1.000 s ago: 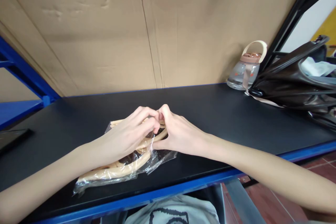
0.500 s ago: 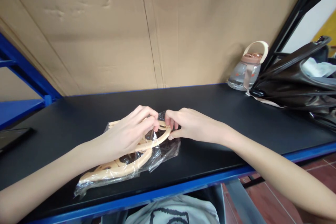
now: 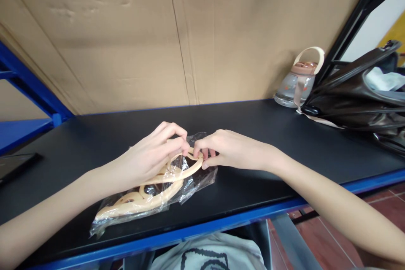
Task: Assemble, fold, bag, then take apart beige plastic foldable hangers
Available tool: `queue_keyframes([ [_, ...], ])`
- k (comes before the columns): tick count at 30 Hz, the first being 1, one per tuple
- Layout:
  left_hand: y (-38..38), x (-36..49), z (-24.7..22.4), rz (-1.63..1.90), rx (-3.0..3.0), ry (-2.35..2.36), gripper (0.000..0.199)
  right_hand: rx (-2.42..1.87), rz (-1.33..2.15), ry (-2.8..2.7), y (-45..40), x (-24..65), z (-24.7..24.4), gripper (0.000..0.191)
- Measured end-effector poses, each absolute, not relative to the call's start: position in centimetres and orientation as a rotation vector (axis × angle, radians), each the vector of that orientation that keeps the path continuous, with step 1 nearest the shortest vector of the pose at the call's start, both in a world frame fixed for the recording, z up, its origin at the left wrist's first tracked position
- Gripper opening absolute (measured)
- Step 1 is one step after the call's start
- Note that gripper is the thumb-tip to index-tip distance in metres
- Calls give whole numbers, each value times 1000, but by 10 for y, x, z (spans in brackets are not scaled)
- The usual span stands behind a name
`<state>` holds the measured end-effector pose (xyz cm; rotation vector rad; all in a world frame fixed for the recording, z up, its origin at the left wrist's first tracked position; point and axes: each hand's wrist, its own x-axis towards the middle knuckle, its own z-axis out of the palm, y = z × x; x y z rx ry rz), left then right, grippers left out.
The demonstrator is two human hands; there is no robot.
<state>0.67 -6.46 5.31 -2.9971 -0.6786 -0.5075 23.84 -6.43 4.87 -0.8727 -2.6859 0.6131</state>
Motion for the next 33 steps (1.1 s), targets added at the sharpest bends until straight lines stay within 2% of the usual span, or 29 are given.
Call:
queue_keyframes([
  [10, -59, 1, 50, -562, -3027, -763, 20, -756, 539, -2615, -61, 228, 35, 6],
  [15, -48, -12, 61, -688, -3121, -899, 22, -772, 661, -2659, -56, 236, 42, 11],
  [18, -30, -31, 66, -777, -3128, -1135, 26, -800, 735, -2648, -56, 236, 43, 18],
  [23, -6, -56, 64, -440, -3102, -1497, 33, -888, 784, -2537, -58, 231, 38, 26],
  [27, -7, -53, 60, -224, -3181, -1579, 34, -830, 801, -2483, -55, 228, 30, 20],
  [30, -12, -48, 59, -177, -3245, -1559, 33, -778, 811, -2450, -52, 225, 25, 14],
  [33, -14, -45, 59, -185, -3251, -1560, 34, -751, 819, -2423, -50, 222, 21, 17],
])
